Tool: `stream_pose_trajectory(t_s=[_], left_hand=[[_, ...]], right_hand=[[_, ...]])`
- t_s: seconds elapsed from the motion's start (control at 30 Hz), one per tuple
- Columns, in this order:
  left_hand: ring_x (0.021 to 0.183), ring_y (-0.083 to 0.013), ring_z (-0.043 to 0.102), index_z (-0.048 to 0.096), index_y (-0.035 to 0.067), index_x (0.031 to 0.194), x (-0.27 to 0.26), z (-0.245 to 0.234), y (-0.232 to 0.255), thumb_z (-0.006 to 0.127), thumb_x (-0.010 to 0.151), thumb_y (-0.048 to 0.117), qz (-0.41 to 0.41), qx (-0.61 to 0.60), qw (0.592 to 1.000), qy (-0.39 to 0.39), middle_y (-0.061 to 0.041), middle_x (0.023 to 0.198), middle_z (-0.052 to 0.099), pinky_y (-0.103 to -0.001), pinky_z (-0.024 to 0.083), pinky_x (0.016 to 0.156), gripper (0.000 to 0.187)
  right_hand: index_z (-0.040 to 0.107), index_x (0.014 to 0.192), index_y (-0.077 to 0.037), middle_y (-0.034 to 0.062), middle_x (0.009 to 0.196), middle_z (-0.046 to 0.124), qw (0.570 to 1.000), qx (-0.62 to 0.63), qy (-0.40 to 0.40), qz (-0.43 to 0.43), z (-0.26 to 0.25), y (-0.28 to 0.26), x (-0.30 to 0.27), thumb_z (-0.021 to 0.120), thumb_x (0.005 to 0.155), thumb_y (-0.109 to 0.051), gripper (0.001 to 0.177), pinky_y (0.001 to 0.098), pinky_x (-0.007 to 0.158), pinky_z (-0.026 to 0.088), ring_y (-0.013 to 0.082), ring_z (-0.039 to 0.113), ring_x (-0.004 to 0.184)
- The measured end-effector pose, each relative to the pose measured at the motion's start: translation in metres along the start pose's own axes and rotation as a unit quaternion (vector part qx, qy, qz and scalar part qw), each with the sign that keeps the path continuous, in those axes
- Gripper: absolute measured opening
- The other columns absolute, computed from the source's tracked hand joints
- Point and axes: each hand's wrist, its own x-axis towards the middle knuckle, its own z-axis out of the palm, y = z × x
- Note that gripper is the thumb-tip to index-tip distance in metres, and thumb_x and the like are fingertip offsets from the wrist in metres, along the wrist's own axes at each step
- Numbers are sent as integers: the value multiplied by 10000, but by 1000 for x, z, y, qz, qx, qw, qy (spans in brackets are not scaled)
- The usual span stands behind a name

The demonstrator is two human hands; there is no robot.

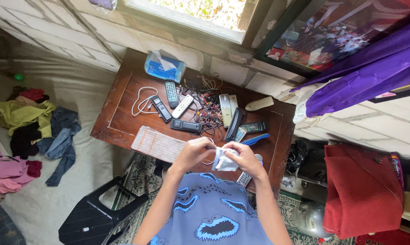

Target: The person wipes several remote controls with a white cloth by hand, handling them one at a time and then placing them into a cardboard box.

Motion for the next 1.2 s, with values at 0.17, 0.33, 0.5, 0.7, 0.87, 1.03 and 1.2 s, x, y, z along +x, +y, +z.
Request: stream_pose_trajectory(t_s=[0.17, 0.33, 0.5, 0.7, 0.87, 1.03, 1.2], left_hand=[[820, -195, 731, 722, 10, 997, -13, -41, -8, 745, 861, 21, -20, 36, 997, 66, -83, 923, 734, -312, 586, 712, 139], [861, -198, 729, 735, 29, 1014, -25, -43, -9, 730, 877, 27, -47, 71, 994, 71, -77, 966, 724, -325, 594, 753, 136], [867, -213, 726, 711, 13, 1011, -27, -23, 2, 712, 897, 25, -64, 14, 996, 65, -87, 971, 716, -333, 584, 714, 114], [893, -260, 729, 680, 22, 1005, -52, -55, -13, 683, 904, 47, -120, 64, 983, 120, -111, 950, 726, -360, 560, 757, 103], [853, -283, 726, 631, 18, 1060, -46, -57, -18, 595, 964, 66, -194, 11, 972, 133, -152, 922, 727, -365, 549, 746, 113], [842, -286, 728, 624, 18, 1068, -26, -29, -11, 558, 985, 79, -148, -7, 986, 80, -163, 887, 718, -371, 554, 745, 122], [812, -247, 719, 654, 27, 1060, -36, -39, -21, 531, 996, 78, -172, 17, 980, 100, -129, 923, 725, -372, 555, 708, 148]], right_hand=[[715, 1045, -12, 11, 918, 709, 998, -11, 44, 48, -24, 13, -9, 725, 921, -190, 217, 255, 743, 534, 75, 642, 829], [721, 1038, -9, 18, 918, 719, 999, -40, 10, 33, -17, 7, 1, 723, 919, -204, 228, 255, 757, 540, 78, 652, 838], [717, 1055, -8, 27, 923, 716, 997, -41, -60, 25, 23, -5, 27, 702, 938, -215, 238, 269, 766, 542, 83, 657, 851], [705, 1040, -8, 26, 928, 734, 997, -24, -64, 36, 13, -11, 33, 694, 931, -222, 240, 265, 771, 560, 87, 686, 849], [710, 1026, -5, 30, 922, 721, 998, -18, -14, 56, 3, -14, 32, 704, 929, -214, 230, 271, 748, 547, 87, 660, 835], [717, 1041, -15, 20, 929, 719, 997, -56, -41, 19, 18, -11, 37, 701, 932, -213, 227, 256, 757, 544, 76, 654, 843], [713, 1045, -8, 18, 932, 707, 1000, -5, -13, 17, 14, 2, 29, 713, 938, -201, 221, 253, 741, 533, 75, 640, 834]])
